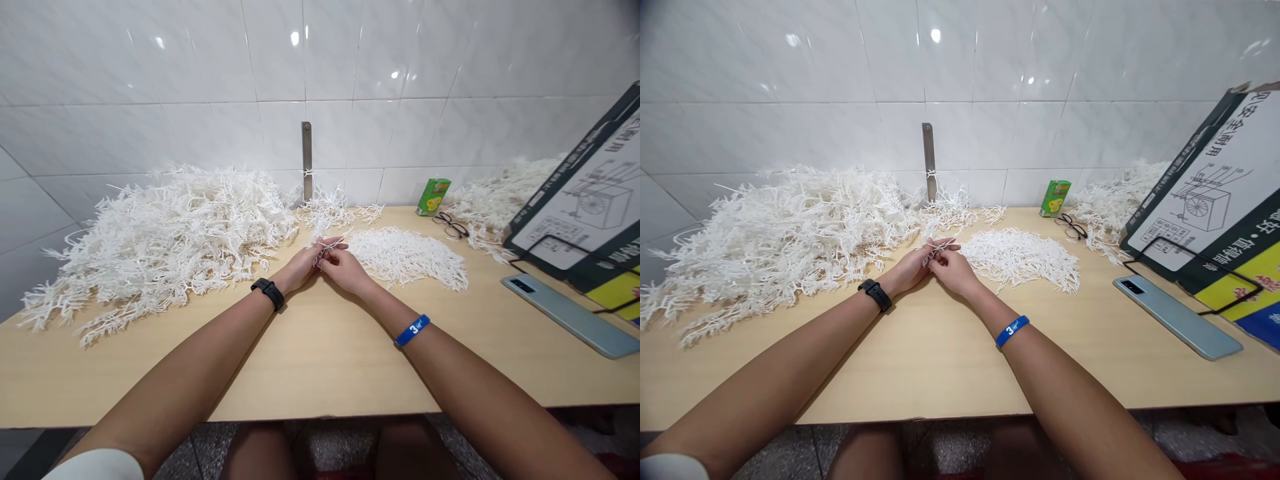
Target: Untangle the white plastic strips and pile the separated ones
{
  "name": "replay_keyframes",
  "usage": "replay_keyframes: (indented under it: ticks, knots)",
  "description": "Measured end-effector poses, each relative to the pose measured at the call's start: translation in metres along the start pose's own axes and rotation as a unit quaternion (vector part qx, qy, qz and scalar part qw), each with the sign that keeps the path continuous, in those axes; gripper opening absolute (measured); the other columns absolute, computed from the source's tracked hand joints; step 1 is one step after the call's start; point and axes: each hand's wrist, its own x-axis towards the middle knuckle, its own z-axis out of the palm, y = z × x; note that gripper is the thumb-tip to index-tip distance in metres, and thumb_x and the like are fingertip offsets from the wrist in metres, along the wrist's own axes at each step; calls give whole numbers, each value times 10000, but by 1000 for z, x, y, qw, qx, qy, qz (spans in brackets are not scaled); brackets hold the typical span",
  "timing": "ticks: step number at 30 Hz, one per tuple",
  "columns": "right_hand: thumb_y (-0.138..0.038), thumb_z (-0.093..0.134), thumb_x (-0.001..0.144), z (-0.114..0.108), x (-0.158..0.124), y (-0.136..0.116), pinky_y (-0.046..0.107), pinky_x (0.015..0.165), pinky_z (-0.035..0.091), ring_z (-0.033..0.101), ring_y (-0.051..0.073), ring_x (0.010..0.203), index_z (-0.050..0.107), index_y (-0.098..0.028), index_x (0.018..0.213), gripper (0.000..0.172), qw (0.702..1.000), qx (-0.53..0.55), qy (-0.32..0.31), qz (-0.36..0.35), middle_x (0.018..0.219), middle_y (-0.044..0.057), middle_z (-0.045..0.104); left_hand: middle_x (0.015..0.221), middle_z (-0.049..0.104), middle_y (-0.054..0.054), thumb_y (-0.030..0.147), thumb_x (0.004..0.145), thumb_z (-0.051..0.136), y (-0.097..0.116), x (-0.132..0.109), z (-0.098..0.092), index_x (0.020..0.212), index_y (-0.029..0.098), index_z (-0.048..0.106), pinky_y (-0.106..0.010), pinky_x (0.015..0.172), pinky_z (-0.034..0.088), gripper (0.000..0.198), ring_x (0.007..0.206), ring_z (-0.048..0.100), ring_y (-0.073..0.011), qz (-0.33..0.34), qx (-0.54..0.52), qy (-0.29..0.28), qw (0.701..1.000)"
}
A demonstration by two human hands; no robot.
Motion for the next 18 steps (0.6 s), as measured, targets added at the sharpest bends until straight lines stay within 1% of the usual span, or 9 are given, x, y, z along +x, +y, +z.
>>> replay_keyframes:
  ticks: [4,7,9,11,13,15,18]
  knots:
    - [-256,503,775,0,1,2,265,632,360,521,150,675,517,-190,631,159,1000,6,7,-18,668,-4,589,1220,678,-121,487,925,460,-5,4,-5,1206,189,662,-334,935,470,456,1109,623,-229,5,25,35,999]
    - [-251,472,775,1,2,3,263,636,350,490,142,664,449,-199,596,188,999,12,7,-45,635,-20,535,1140,707,-124,495,923,453,-8,8,-9,1203,167,662,-308,835,495,479,988,658,-219,15,45,64,997]
    - [-245,461,771,2,2,3,261,632,348,478,138,651,431,-202,591,188,998,27,1,-57,620,-26,514,1055,726,-123,497,919,459,-10,9,-10,1181,152,673,-298,785,497,483,892,668,-208,23,57,87,994]
    - [-234,450,765,3,2,3,258,627,353,482,134,641,451,-201,599,170,997,52,-14,-61,625,-26,526,907,735,-111,496,914,469,-11,9,-10,1159,144,683,-294,732,492,479,775,660,-196,27,67,114,991]
    - [-225,450,758,3,1,2,256,628,361,493,131,635,485,-198,615,150,995,71,-31,-59,632,-24,550,697,690,-73,487,905,487,-11,9,-10,1137,142,690,-286,653,470,462,619,614,-174,25,77,141,987]
    - [-221,456,754,3,0,0,254,628,366,499,130,627,502,-198,623,140,995,80,-39,-56,627,-25,563,529,587,-24,467,897,504,-10,8,-8,1113,143,698,-275,563,417,435,467,508,-142,17,86,165,982]
    - [-217,459,748,2,0,-2,256,631,367,499,130,625,490,-198,608,145,995,76,-31,-59,623,-24,567,432,475,14,448,907,488,-7,8,-3,1076,132,705,-264,478,331,419,372,368,-111,14,89,182,979]
